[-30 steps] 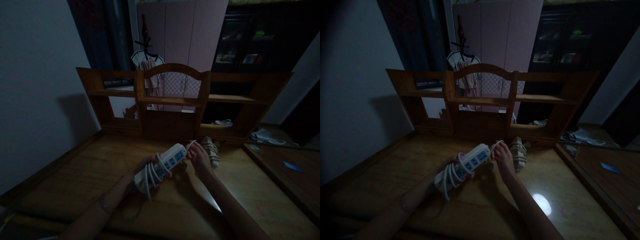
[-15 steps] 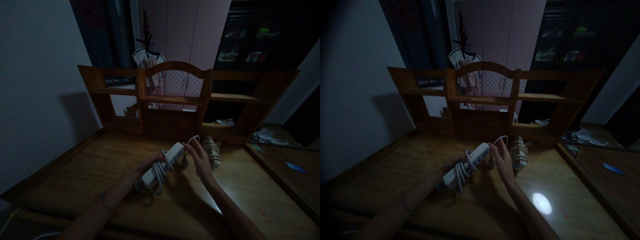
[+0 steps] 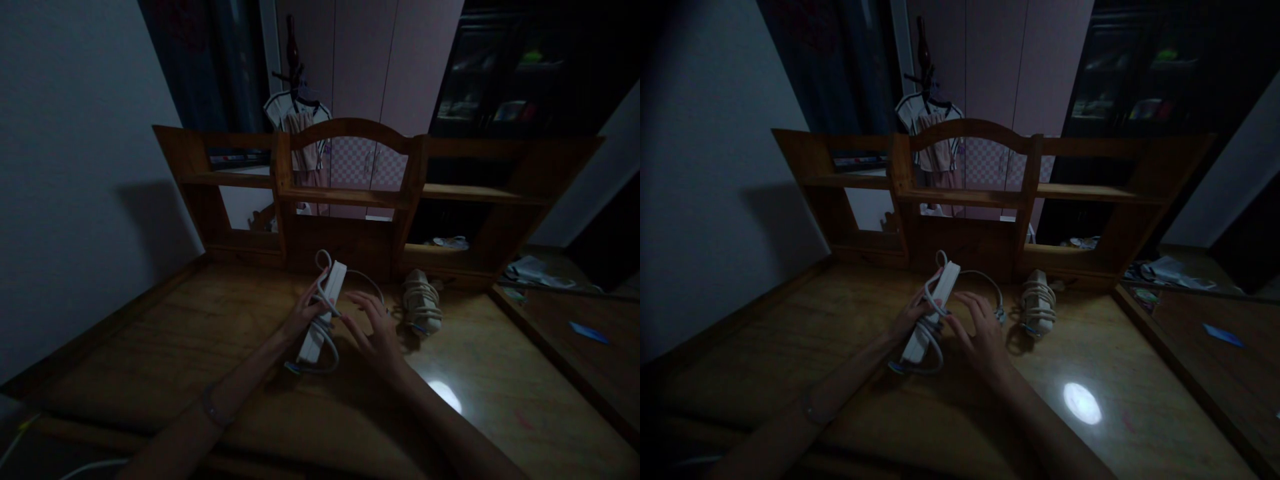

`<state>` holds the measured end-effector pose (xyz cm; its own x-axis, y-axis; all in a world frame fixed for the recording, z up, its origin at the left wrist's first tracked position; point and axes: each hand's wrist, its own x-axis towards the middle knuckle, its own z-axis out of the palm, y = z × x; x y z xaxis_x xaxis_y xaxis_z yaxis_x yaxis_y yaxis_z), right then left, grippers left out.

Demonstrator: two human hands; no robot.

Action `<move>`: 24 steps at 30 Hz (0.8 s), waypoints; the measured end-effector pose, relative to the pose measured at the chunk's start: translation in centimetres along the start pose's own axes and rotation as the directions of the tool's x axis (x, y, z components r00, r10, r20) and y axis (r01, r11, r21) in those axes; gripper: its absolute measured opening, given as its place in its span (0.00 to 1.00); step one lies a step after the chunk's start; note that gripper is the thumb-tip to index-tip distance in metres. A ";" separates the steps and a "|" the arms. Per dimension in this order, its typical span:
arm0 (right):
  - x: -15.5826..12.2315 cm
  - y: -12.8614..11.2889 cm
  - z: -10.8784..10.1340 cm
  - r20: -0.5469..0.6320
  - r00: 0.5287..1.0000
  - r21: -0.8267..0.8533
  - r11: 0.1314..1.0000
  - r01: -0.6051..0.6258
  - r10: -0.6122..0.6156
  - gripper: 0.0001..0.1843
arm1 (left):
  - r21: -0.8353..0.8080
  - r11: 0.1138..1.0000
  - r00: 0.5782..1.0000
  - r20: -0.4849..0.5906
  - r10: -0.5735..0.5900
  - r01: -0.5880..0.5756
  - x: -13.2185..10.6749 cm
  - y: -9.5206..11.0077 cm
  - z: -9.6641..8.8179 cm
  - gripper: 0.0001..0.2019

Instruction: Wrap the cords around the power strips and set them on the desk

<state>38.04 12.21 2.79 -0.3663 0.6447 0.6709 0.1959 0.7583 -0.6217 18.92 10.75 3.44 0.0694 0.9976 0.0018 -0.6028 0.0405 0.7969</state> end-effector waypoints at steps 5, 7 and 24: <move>-0.4 0.4 0.8 0.017 0.996 0.093 0.992 -0.088 0.087 0.05 | 0.306 0.948 0.995 0.064 0.074 -0.091 -0.2 0.0 0.3 0.39; -0.5 0.3 0.8 -0.017 0.989 0.131 0.981 -0.143 0.146 0.05 | 0.294 0.955 0.997 0.079 0.019 -0.041 -0.3 0.1 0.3 0.40; 0.7 5.2 -1.0 -0.149 0.757 0.728 0.589 -0.351 0.636 0.19 | -0.014 0.925 0.908 0.197 -0.369 0.379 -1.8 1.8 -0.2 0.23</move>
<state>39.69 16.70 0.49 -0.0168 0.9848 0.1728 -0.4182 0.1500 -0.8959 17.56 9.01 4.73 0.4422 0.8800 -0.1734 -0.5423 0.4163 0.7298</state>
